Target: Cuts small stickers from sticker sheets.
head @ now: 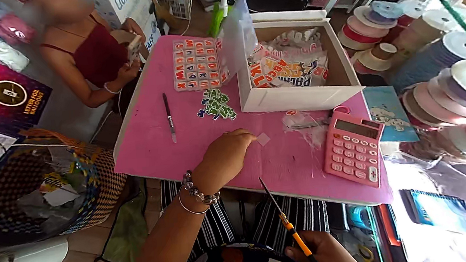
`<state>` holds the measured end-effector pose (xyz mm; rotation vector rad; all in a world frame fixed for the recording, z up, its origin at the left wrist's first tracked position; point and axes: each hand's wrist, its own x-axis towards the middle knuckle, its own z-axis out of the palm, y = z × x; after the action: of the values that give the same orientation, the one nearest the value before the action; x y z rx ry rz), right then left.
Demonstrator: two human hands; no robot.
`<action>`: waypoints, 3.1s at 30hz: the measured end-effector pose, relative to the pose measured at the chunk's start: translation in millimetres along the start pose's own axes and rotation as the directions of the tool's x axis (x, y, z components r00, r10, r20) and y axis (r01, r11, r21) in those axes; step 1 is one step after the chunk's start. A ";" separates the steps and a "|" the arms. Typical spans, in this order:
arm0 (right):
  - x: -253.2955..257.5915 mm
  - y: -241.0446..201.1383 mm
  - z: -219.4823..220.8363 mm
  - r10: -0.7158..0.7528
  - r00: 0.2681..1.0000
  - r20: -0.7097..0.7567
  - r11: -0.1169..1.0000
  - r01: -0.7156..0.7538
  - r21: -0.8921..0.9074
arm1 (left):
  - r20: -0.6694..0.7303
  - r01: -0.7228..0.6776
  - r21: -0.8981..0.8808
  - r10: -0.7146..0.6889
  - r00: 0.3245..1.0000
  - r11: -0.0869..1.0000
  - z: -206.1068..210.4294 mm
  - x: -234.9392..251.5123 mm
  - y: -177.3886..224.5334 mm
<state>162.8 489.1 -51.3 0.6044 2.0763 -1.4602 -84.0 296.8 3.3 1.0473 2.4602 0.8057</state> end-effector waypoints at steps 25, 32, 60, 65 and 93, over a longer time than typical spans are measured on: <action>8.9 1.4 -2.3 -0.031 0.988 0.150 0.999 0.028 0.017 | 0.115 0.052 -0.738 0.050 0.992 0.673 15.1 -33.5 -30.4; 14.9 -13.5 2.2 -0.051 0.985 0.167 0.996 0.038 0.079 | 0.210 0.065 -0.703 0.119 0.970 0.708 12.6 -32.6 -38.2; 20.5 -20.9 8.7 -0.043 0.998 0.053 0.998 0.040 0.045 | 0.238 0.092 -0.662 0.092 0.967 0.744 14.0 -32.6 -33.5; 18.4 -20.1 6.6 -0.035 0.997 0.065 0.998 0.031 0.057 | 0.182 0.061 -0.690 0.091 0.979 0.722 13.4 -32.1 -35.1; 14.5 -4.0 3.7 -0.066 0.986 0.151 0.998 0.064 0.021 | 0.026 0.139 -0.652 -0.161 0.987 0.745 3.1 -37.1 -29.3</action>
<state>149.8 485.2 -58.8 0.4212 1.9842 -1.5116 -73.5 253.9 -13.9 0.5580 1.9751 1.4840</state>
